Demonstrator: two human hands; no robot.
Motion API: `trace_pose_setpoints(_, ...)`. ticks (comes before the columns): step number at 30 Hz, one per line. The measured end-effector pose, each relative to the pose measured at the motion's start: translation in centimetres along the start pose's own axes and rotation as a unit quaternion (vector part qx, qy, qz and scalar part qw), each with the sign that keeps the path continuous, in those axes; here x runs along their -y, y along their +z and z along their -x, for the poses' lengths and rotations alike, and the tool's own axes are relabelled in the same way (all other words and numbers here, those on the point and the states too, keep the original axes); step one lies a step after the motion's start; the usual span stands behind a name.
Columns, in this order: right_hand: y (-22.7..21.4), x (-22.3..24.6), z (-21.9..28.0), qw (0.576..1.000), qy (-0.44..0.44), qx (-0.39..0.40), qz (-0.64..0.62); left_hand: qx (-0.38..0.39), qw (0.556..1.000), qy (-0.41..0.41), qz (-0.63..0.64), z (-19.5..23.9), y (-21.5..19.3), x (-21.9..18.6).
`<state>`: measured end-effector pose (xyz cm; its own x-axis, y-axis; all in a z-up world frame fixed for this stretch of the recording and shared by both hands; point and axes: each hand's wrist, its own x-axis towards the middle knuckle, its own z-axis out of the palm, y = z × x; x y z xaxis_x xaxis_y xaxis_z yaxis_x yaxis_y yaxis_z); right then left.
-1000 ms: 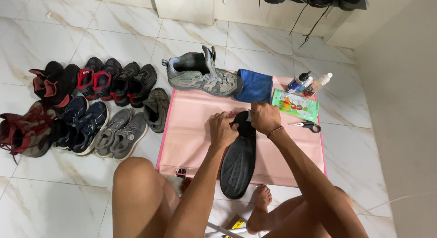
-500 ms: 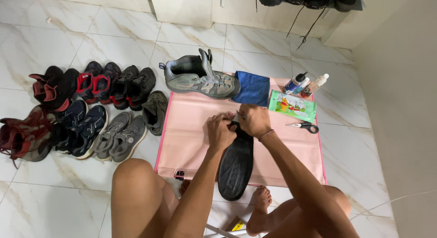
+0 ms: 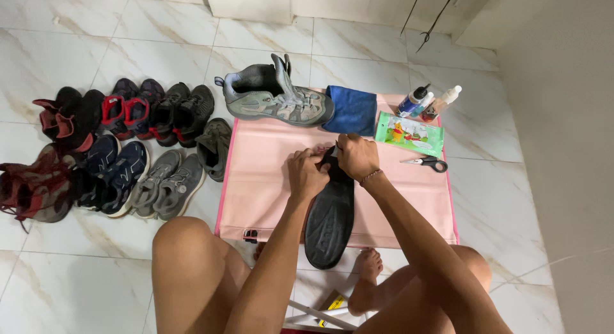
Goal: The person cleans a black shoe insole using a white cloth. They wipe the insole repeatedly, turning it over to clean both sides, and continue scrubbing the surface.
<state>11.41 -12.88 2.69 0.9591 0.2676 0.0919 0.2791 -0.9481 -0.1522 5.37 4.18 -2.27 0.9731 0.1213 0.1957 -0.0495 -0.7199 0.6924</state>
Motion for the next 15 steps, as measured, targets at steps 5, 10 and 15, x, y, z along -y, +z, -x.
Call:
trace_pose_setpoints(5,-0.4,-2.7,2.5,0.996,0.050,0.068,0.009,0.019,1.000,0.005,-0.020,0.9,0.2,-0.1)
trace_pose_setpoints(10,-1.6,-0.5,0.6,0.994,0.041,0.083,0.059,0.000,1.000,-0.007,-0.027,0.6,-0.4,-1.1)
trace_pose_setpoints(15,-0.6,-1.4,1.2,0.994,0.050,0.073,-0.059,0.003,1.000,0.013,-0.027,0.5,-0.1,-0.4)
